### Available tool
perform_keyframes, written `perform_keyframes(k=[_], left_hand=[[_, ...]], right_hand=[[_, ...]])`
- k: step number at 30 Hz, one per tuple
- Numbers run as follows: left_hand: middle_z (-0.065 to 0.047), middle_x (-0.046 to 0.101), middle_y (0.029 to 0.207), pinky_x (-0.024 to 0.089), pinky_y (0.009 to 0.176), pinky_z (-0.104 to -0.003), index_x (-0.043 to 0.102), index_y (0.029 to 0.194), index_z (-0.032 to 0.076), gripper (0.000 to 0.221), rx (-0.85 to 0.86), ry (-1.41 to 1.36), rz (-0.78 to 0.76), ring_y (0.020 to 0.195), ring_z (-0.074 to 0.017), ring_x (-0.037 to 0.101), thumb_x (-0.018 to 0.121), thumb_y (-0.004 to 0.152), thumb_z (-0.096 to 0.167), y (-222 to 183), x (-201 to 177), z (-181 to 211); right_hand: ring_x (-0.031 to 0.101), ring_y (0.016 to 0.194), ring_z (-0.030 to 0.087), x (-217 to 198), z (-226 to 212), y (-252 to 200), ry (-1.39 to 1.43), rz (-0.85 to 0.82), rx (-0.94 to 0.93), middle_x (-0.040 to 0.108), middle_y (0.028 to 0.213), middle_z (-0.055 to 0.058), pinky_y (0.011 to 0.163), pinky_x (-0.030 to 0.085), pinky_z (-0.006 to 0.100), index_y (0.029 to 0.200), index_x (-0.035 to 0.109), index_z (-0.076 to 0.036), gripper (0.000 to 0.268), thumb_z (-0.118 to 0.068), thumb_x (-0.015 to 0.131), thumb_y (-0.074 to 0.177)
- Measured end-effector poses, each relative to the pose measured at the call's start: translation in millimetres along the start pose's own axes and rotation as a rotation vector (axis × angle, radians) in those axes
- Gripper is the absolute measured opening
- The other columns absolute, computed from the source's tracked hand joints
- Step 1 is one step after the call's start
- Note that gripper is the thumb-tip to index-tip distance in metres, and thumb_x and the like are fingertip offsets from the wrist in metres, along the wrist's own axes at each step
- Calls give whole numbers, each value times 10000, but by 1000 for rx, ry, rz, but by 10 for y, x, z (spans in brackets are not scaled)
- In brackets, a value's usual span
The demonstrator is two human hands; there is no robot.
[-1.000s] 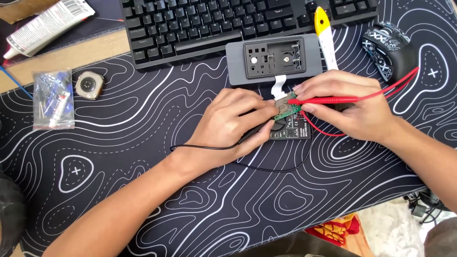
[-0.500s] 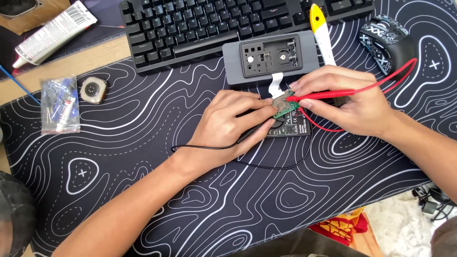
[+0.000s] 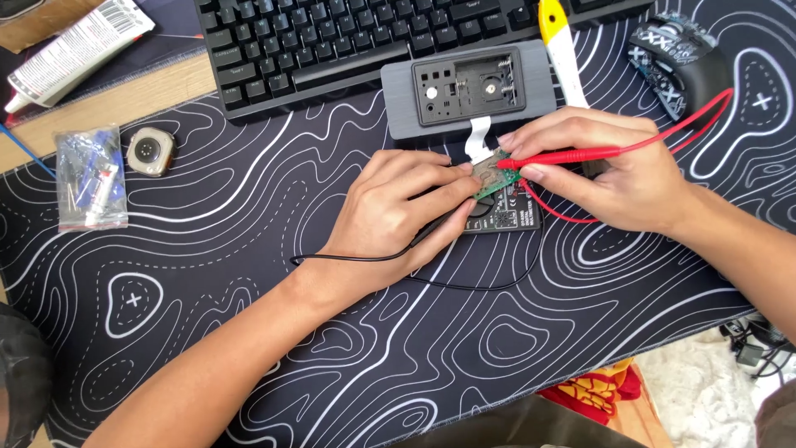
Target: Using a multimeter probe to test various points on a small circuit board at a workbench.
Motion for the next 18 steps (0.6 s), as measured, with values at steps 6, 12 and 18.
perform_keyframes(k=[6,12,18], left_hand=[[-84,806,1262,573,1032,-461,815,1331,46,190,16,59,5,1202,-316,760,830,1148,95,-10,15,29],[-90,838,1273,577,1056,-464,818,1316,34,190,2,26,-8,1222,-323,781,817,1144,116,-15,9,15],[-76,806,1234,576,1014,-461,813,1312,51,179,38,92,6,1183,-312,760,834,1142,103,-1,22,30]], right_hand=[[818,1273,378,9,-21,-8,-32,4,-13,813,1295,263,1178,672,446,1238,765,96,181,15,769,1076],[821,1258,354,11,-10,-13,-35,-2,7,816,1289,244,1165,674,425,1234,773,74,181,2,776,1068],[817,1259,354,10,-6,-2,-36,5,-1,816,1290,242,1169,666,433,1238,772,73,178,-1,773,1077]])
Point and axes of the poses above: each hand's wrist, its own y-axis towards the middle knuckle, its own x-axis out of the palm, z = x × y, the point moved 5 cm from there along y, towards the middle knuckle
